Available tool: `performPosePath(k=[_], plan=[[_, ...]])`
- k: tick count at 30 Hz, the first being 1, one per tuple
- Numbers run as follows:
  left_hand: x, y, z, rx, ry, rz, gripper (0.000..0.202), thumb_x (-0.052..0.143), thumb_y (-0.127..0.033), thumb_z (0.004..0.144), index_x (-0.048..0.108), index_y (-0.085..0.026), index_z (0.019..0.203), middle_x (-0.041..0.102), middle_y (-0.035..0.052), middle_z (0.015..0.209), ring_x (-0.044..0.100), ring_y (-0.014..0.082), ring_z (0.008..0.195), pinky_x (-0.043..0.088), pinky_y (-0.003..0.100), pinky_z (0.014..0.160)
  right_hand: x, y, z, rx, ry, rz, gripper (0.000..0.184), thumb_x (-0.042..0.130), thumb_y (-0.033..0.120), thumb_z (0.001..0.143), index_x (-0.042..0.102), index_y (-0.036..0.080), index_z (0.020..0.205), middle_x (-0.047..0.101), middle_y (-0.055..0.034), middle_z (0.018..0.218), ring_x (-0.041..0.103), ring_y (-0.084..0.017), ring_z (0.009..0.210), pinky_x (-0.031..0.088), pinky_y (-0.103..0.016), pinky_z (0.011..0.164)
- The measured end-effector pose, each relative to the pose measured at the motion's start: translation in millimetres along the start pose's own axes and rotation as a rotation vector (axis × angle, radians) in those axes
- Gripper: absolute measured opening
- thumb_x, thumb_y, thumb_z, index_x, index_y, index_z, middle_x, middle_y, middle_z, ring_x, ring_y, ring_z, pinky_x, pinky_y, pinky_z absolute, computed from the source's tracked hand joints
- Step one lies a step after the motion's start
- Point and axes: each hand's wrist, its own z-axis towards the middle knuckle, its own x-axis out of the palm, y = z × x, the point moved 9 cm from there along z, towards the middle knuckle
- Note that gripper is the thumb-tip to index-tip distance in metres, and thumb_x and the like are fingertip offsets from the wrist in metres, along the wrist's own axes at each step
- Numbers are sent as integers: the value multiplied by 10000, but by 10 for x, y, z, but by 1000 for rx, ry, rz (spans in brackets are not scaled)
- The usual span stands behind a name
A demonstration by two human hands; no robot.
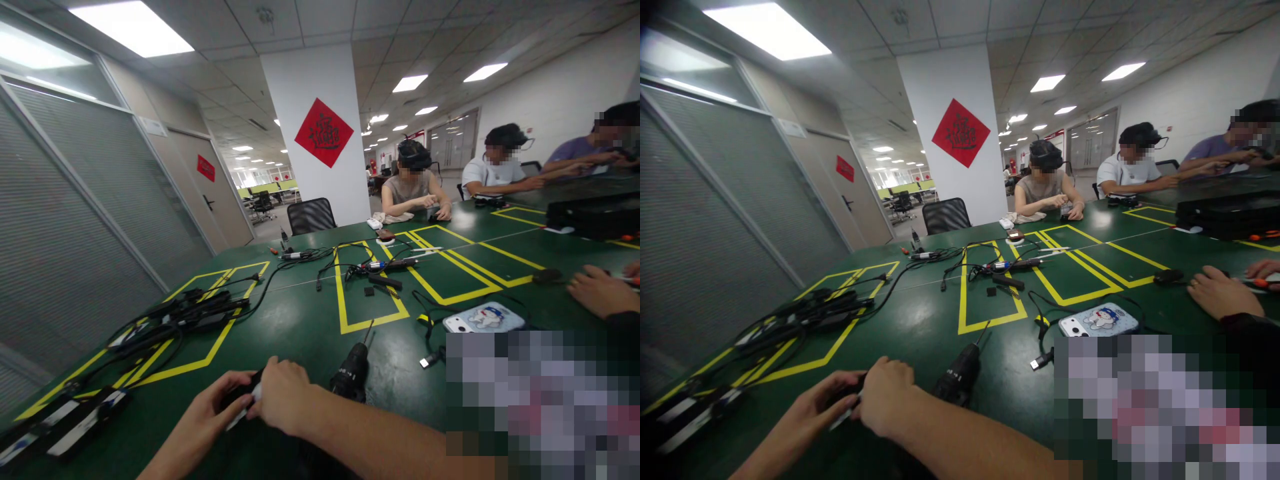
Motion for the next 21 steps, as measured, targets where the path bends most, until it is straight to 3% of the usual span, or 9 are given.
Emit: performPosePath(k=[3,5,9,13,16,18,19,21], plan=[[305,-471,378,124,109,-2,246,556,-354,800,548,-221,1007,593,49,1103,540,236,1058,399,387,955,-283,-376,-36,138,-181,-75,654,804,343,546,545,60,1075,587,-190,1027,577,-321,953,477,-419,796],[443,-661,594,174,160,11,266,580,-337,780,563,-213,1015,595,60,1112,542,238,1049,406,378,938,-437,-561,-77,199,-284,-103,650,803,309,555,523,71,1090,585,-193,1006,575,-325,943,461,-435,789],[641,-848,937,261,190,-5,349,622,-317,744,564,-200,1068,599,71,1106,536,235,1054,402,365,938,-627,-827,-128,238,-373,-140,455,716,250,667,530,81,1046,580,-185,986,576,-302,924,439,-407,787],[754,-890,1121,328,146,-18,410,632,-286,733,543,-185,1121,584,82,1131,522,230,1067,382,364,959,-782,-1049,-175,239,-390,-129,444,705,274,683,523,104,1051,586,-155,979,560,-293,945,423,-391,808],[771,-859,1164,327,119,-34,427,632,-281,729,537,-191,1136,584,74,1126,523,226,1067,387,364,952,-1033,-1026,-361,202,-467,-143,605,691,398,695,467,101,1172,558,-164,1046,513,-297,1025,416,-391,832],[772,-836,1156,317,119,-62,444,631,-284,731,523,-199,1153,577,67,1139,520,223,1079,386,367,959,-1186,-902,-609,194,-509,-196,612,669,374,719,448,108,1224,548,-160,1073,508,-288,1032,414,-401,849],[771,-818,1145,306,118,-77,467,634,-287,730,507,-206,1173,564,66,1163,517,222,1089,386,370,964,-1192,-811,-742,176,-481,-214,584,675,340,713,472,124,1216,559,-146,1061,524,-280,1009,425,-399,845],[755,-759,1116,276,98,-95,544,654,-301,719,461,-228,1223,519,66,1236,502,226,1120,374,381,984,-1013,-655,-997,160,-322,-236,672,735,331,635,494,140,1233,583,-144,1048,559,-300,952,476,-413,775]])
